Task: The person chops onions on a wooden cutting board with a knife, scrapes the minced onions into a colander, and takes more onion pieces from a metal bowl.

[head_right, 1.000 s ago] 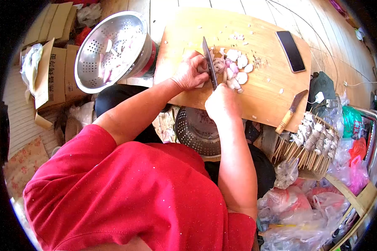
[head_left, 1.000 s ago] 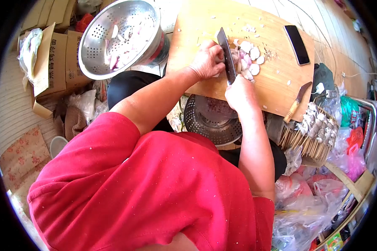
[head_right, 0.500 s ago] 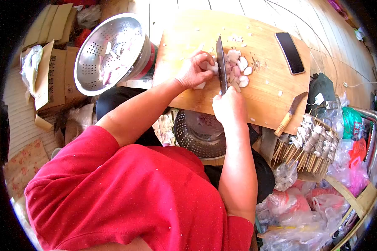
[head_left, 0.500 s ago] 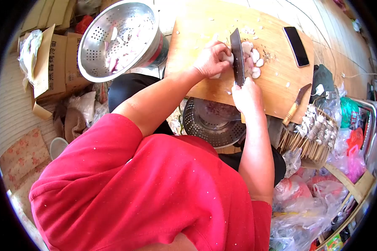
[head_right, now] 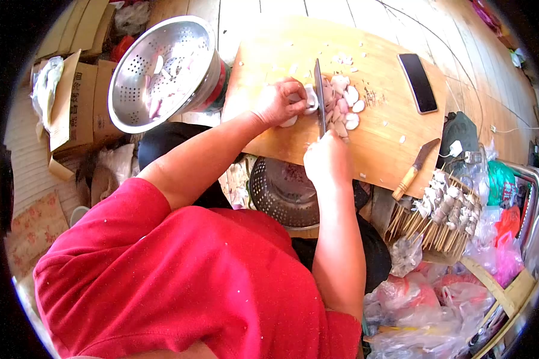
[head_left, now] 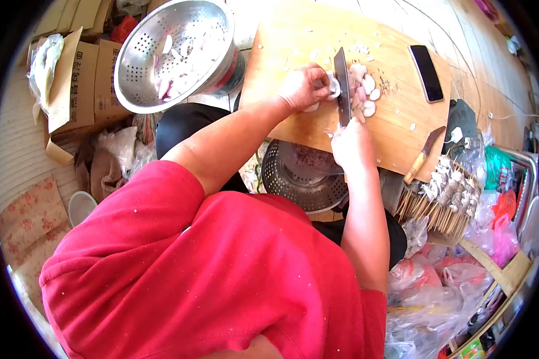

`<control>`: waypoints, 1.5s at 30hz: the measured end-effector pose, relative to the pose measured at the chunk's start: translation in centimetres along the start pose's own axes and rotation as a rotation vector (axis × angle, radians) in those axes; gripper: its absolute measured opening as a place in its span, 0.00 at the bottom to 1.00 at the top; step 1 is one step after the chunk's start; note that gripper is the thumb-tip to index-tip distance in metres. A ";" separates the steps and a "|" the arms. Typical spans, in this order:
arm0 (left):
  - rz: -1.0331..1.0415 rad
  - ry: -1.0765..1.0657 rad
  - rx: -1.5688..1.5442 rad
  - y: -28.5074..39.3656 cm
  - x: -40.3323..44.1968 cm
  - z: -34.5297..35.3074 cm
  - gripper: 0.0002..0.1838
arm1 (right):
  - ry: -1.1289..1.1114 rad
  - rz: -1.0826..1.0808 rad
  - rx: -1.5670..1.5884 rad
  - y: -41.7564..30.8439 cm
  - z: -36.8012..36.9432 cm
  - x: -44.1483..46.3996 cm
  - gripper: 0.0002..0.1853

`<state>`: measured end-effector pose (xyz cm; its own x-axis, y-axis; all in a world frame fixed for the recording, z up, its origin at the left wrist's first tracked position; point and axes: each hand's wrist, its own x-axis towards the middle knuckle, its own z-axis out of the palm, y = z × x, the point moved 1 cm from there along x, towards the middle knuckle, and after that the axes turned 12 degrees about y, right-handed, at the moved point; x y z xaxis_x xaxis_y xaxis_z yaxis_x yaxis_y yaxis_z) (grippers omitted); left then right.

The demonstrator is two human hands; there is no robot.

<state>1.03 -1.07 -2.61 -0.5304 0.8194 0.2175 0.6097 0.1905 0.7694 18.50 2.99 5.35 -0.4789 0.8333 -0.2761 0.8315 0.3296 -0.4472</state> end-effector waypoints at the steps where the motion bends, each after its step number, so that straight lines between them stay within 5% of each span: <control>1: 0.000 0.004 0.015 0.1 0.1 0.0 0.08 | -0.034 0.011 -0.010 0.2 0.3 0.3 0.14; 34: 0.088 0.157 0.081 -0.5 -1.8 0.0 0.06 | -0.101 -0.010 -0.098 -1.4 1.5 -0.2 0.15; 42: 0.045 0.157 0.057 -0.5 -2.3 0.1 0.07 | 0.042 -0.003 -0.004 -1.6 0.3 -0.4 0.14; 45: 0.222 0.209 0.043 0.7 -1.9 0.9 0.09 | 0.185 -0.013 0.062 -0.7 -1.0 -0.4 0.13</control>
<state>2.99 -1.98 -3.04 -0.4884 0.7151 0.5001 0.7464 0.0455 0.6639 18.41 2.91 6.61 -0.4245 0.8985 -0.1116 0.8040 0.3174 -0.5029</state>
